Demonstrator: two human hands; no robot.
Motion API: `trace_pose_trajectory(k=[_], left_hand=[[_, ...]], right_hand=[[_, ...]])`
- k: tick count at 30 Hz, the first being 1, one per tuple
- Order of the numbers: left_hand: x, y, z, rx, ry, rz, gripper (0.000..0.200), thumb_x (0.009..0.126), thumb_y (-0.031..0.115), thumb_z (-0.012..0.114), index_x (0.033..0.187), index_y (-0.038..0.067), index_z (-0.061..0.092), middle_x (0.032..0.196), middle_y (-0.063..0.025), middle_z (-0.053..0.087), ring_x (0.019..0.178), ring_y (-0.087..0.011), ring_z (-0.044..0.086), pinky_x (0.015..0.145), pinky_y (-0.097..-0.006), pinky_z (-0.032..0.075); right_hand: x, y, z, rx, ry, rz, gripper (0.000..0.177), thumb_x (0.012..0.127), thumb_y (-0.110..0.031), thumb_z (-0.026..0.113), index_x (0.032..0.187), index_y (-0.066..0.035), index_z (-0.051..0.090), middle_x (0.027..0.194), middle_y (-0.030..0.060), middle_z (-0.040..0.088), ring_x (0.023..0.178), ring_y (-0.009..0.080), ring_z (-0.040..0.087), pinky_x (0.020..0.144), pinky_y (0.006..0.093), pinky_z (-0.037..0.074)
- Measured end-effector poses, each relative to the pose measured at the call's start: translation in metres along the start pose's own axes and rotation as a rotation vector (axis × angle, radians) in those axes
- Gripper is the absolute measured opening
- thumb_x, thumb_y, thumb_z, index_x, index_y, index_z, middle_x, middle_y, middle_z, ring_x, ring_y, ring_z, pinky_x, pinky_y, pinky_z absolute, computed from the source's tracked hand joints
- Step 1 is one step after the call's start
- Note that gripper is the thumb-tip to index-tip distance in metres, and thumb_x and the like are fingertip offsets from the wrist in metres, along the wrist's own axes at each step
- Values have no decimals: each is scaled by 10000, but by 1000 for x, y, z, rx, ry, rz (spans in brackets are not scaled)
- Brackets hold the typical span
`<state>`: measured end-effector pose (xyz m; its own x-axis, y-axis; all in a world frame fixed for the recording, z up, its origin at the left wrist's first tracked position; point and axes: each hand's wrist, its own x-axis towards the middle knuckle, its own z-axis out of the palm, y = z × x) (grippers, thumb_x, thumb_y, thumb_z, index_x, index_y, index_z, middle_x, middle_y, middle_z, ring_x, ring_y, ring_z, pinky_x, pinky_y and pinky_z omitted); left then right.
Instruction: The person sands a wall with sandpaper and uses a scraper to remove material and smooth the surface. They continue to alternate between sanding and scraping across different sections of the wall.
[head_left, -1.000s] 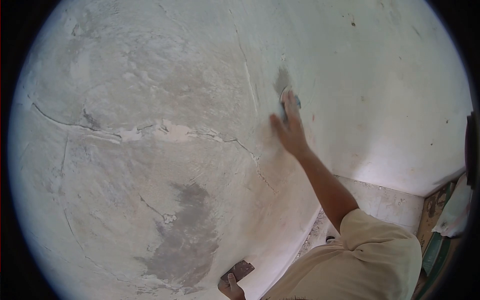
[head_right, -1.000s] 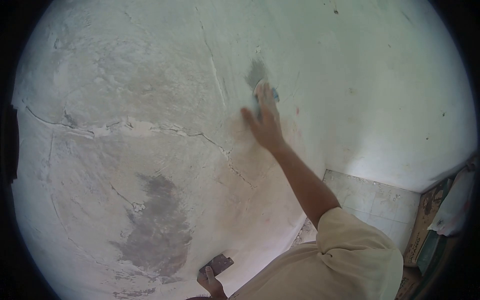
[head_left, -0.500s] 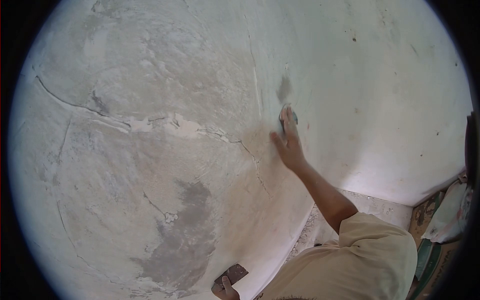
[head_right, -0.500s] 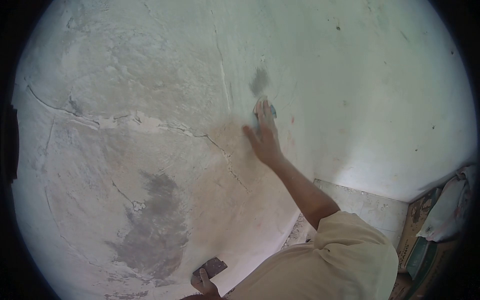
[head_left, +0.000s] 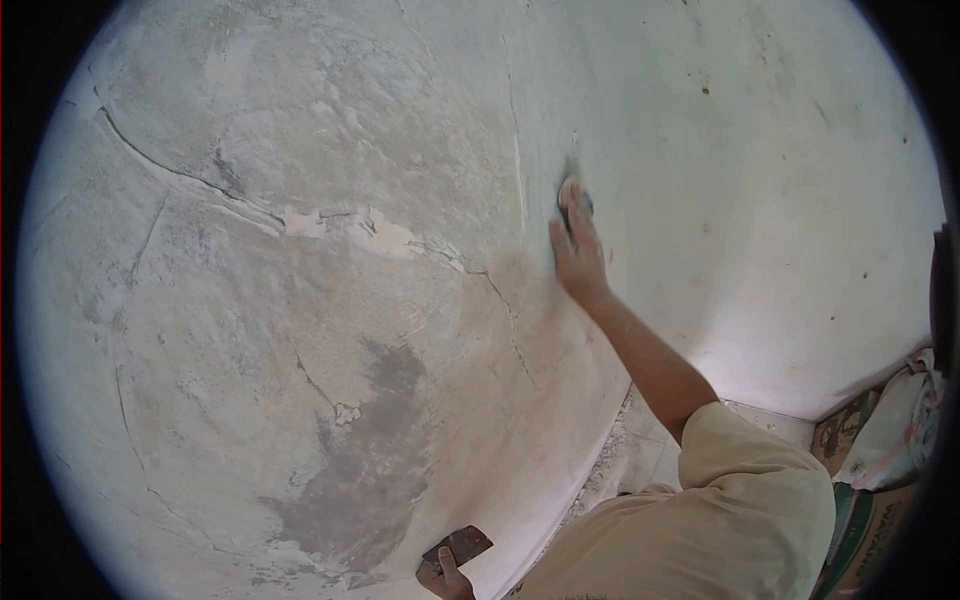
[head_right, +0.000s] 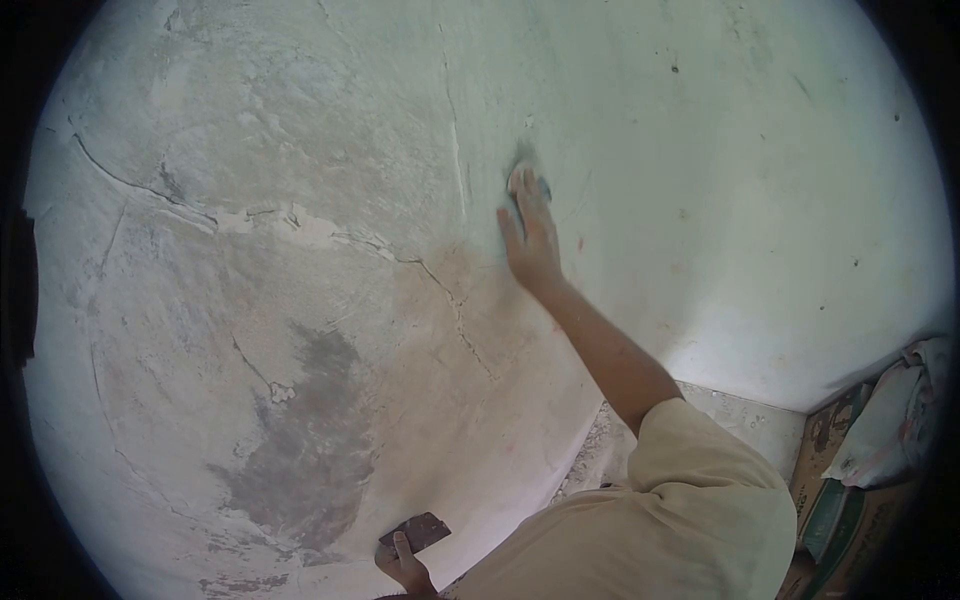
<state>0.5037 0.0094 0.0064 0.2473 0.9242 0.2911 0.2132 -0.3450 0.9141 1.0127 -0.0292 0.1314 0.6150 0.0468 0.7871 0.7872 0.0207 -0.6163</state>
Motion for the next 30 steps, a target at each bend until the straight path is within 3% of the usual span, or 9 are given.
trace_pose_trajectory(k=[5, 7, 10, 12, 13, 15, 18, 28, 30], left_hand=[[1, 3, 0, -155, -20, -126, 243, 918, 149, 548, 895, -70, 650, 802, -105, 680, 707, -188, 627, 689, -309, 496], [5, 7, -12, 52, -77, 29, 337, 860, 281, 711, 1061, 11, 690, 862, -170, 683, 768, -214, 637, 749, -393, 534], [1, 19, -8, 70, -48, 114, 227, 892, 143, 560, 876, -60, 659, 803, -97, 674, 726, -189, 609, 702, -328, 483], [-1, 30, -6, 30, -56, 47, 218, 880, 140, 568, 874, -55, 664, 809, -91, 671, 741, -188, 599, 715, -332, 475], [-3, 33, -7, -15, -69, -11, 209, 867, 137, 577, 873, -51, 668, 815, -86, 668, 756, -187, 589, 729, -336, 467], [0, 21, -13, -8, -80, 5, 218, 860, 149, 617, 927, -53, 666, 836, -106, 677, 766, -183, 599, 729, -330, 471], [-2, 26, -8, -31, -12, 36, 209, 845, 133, 645, 905, -66, 669, 806, -96, 679, 770, -163, 590, 737, -315, 463], [-44, 19, -1, -367, -219, -71, 207, 819, 103, 629, 931, -47, 717, 935, -136, 713, 998, -261, 646, 954, -407, 440], [-56, 26, -3, -381, -245, -124, 200, 837, 91, 628, 953, -48, 712, 951, -139, 713, 1005, -256, 642, 958, -398, 440]], right_hand=[[-100, -6, -3, 16, -117, -9, 535, 965, -174, 533, 1439, 4, 357, 1524, 279, 228, 1419, 416, 228, 1152, 448, 211], [-128, -8, -14, 36, -154, -2, 532, 963, -171, 540, 1433, 7, 365, 1520, 283, 232, 1414, 425, 236, 1147, 450, 225], [-159, -4, -30, 18, -264, 33, 488, 947, -152, 567, 1393, -4, 435, 1503, 274, 284, 1391, 395, 313, 1095, 423, 341], [-177, 8, -38, 104, -242, 142, 359, 934, -138, 585, 1265, -2, 563, 1304, 252, 538, 1162, 319, 583, 893, 344, 503], [-184, 9, -46, 108, -249, 140, 359, 934, -138, 585, 1265, -2, 563, 1304, 252, 538, 1162, 319, 583, 893, 344, 503], [-197, 9, -55, 124, -378, 457, 160, 921, -88, 601, 1028, 29, 619, 875, 119, 655, 784, 157, 631, 676, 277, 487], [-229, -10, -64, 202, -397, 628, 127, 927, -94, 587, 885, 26, 590, 646, 42, 542, 604, 86, 494, 550, 274, 413], [-311, -36, -72, 289, -496, 752, 172, 835, -66, 545, 975, 21, 598, 754, 76, 591, 667, 100, 526, 591, 275, 448], [-314, -33, -75, 264, -438, 554, 216, 841, -72, 522, 1018, 18, 605, 768, 110, 632, 674, 127, 599, 626, 277, 484]])
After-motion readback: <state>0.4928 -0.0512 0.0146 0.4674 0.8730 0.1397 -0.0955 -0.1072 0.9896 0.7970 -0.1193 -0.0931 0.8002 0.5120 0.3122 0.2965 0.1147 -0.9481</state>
